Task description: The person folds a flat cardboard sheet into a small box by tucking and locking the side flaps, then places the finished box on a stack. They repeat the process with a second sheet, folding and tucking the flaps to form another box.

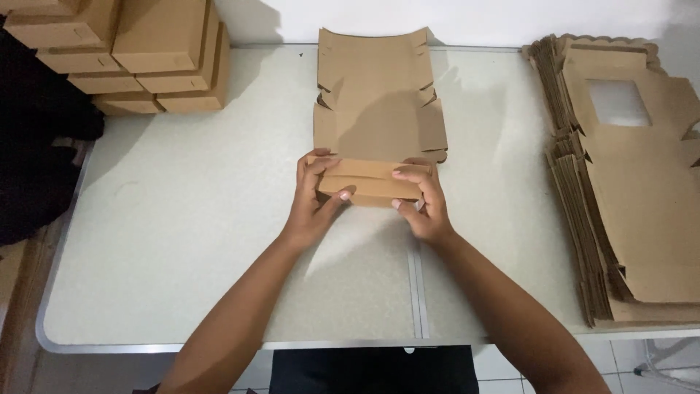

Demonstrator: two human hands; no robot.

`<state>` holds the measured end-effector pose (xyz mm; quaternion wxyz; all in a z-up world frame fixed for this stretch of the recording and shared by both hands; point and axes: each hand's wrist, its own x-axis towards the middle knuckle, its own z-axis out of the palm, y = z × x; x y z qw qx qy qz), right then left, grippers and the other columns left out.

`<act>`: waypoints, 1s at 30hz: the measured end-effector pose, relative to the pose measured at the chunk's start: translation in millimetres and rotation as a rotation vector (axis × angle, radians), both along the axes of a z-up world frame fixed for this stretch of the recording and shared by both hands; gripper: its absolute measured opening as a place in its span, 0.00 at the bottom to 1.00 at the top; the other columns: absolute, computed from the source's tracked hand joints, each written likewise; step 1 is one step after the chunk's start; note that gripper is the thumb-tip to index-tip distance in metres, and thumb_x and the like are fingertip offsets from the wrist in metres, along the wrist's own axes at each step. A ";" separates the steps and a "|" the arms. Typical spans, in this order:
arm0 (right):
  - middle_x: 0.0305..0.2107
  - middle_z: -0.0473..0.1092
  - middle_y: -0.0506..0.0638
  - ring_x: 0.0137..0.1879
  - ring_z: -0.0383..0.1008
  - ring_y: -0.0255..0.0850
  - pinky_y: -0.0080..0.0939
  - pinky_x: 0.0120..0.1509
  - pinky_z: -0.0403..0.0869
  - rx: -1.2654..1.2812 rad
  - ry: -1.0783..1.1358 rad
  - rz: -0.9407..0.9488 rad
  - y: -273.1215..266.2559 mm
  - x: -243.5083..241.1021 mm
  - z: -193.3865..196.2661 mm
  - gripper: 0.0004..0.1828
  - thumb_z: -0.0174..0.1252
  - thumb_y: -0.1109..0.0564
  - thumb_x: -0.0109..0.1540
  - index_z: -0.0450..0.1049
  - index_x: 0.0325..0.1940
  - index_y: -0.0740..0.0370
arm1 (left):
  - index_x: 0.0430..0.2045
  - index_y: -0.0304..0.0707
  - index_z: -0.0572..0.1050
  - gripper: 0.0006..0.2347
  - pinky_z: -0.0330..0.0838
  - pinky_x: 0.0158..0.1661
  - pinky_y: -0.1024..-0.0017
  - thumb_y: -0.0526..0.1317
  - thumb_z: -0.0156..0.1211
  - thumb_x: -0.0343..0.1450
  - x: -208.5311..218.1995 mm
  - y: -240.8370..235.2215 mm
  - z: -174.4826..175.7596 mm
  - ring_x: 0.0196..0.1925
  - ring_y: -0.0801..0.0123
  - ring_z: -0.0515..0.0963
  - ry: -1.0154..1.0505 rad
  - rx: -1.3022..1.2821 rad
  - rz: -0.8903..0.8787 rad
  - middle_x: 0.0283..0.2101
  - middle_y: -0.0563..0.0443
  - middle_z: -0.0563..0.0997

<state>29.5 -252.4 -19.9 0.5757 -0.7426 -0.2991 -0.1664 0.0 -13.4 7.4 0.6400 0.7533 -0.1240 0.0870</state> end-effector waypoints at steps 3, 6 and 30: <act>0.54 0.60 0.57 0.63 0.62 0.49 0.59 0.70 0.61 0.015 0.061 0.038 0.3 -0.9 -8.7 0.20 0.57 0.54 0.61 0.66 0.57 0.56 | 0.57 0.41 0.61 0.19 0.54 0.71 0.42 0.38 0.60 0.74 -0.3 -0.7 -2.4 0.75 0.36 0.52 0.002 -0.047 -0.023 0.69 0.34 0.52; 0.56 0.58 0.56 0.67 0.59 0.50 0.58 0.73 0.57 0.002 0.099 0.040 -0.6 -1.2 -7.5 0.23 0.57 0.52 0.61 0.62 0.59 0.57 | 0.60 0.39 0.56 0.22 0.55 0.71 0.42 0.37 0.57 0.74 -3.0 -1.3 4.3 0.75 0.33 0.50 0.009 -0.057 -0.030 0.70 0.32 0.50; 0.59 0.53 0.53 0.68 0.55 0.43 0.55 0.75 0.57 0.139 0.348 0.106 -1.3 -2.1 -10.4 0.42 0.55 0.57 0.58 0.40 0.70 0.51 | 0.66 0.44 0.46 0.34 0.58 0.71 0.49 0.43 0.64 0.70 3.9 -3.6 -15.9 0.73 0.45 0.60 0.142 -0.318 -0.049 0.68 0.41 0.60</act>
